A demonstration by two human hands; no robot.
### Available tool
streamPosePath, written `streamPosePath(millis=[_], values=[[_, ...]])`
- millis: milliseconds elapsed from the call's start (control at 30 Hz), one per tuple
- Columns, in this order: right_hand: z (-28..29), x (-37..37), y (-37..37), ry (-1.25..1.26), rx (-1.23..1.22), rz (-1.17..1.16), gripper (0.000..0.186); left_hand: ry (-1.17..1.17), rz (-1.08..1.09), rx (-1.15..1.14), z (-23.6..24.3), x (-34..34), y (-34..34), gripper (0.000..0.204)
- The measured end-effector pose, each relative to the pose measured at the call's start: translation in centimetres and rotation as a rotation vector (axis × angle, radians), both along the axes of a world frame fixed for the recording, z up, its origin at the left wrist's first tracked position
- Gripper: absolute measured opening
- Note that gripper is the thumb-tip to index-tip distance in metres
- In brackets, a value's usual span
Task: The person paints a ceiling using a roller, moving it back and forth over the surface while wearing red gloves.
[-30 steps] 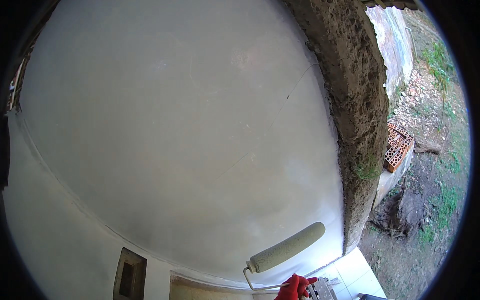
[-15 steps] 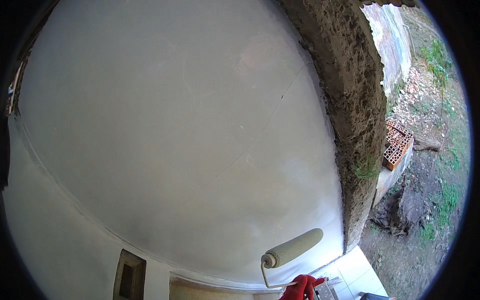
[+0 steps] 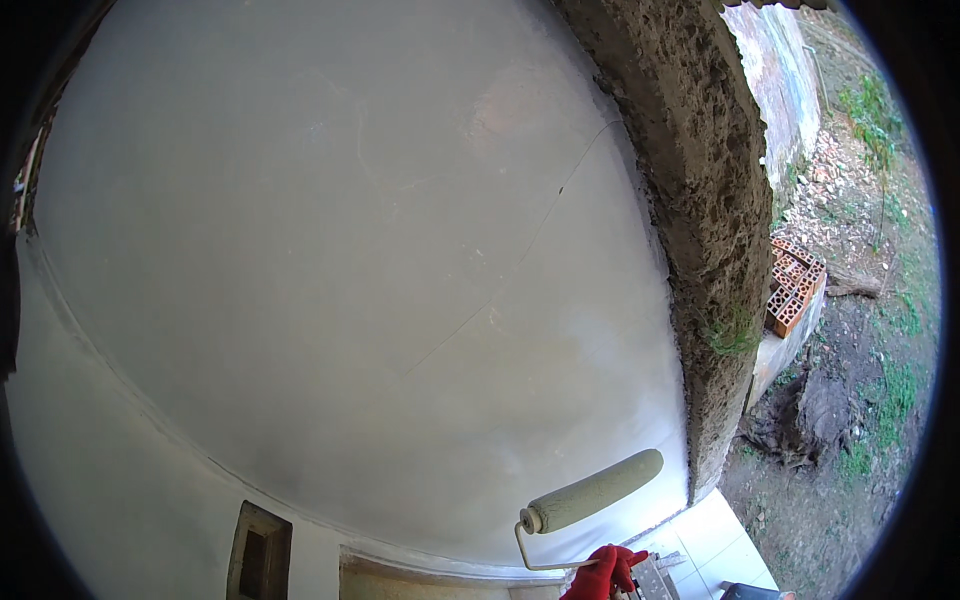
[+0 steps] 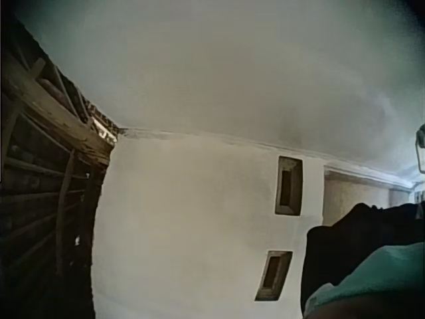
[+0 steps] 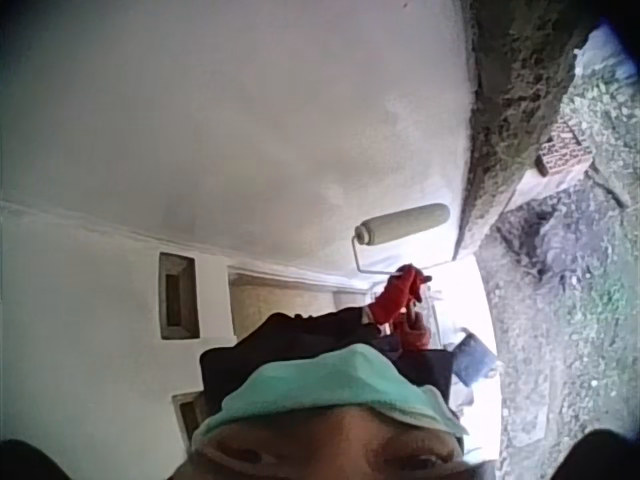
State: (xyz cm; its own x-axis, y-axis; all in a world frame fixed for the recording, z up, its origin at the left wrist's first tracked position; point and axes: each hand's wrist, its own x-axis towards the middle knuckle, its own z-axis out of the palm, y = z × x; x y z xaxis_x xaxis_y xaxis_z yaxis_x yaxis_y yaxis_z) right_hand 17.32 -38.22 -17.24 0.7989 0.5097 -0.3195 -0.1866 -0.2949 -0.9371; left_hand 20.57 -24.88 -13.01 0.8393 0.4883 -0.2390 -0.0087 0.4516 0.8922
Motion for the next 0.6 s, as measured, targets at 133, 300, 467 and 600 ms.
streamPosePath(millis=[133,300,467,600], values=[[-1.2,0.3,-0.3,-0.043,-0.167,0.081,0.031,0.021,0.007,-0.015,0.2,0.0,0.2,0.038],[-3.2,-0.5,0.4,-0.234,-0.330,0.167,0.032,0.240,0.034,-0.139,1.6,-0.2,1.0,0.044],[1.6,0.7,1.6,-0.256,-0.128,0.113,0.040,0.240,0.120,-0.055,0.9,0.8,1.4,0.060],[2.6,0.2,3.0,-0.153,-0.399,-0.042,0.031,0.249,0.144,-0.149,-0.5,1.6,2.0,0.060]])
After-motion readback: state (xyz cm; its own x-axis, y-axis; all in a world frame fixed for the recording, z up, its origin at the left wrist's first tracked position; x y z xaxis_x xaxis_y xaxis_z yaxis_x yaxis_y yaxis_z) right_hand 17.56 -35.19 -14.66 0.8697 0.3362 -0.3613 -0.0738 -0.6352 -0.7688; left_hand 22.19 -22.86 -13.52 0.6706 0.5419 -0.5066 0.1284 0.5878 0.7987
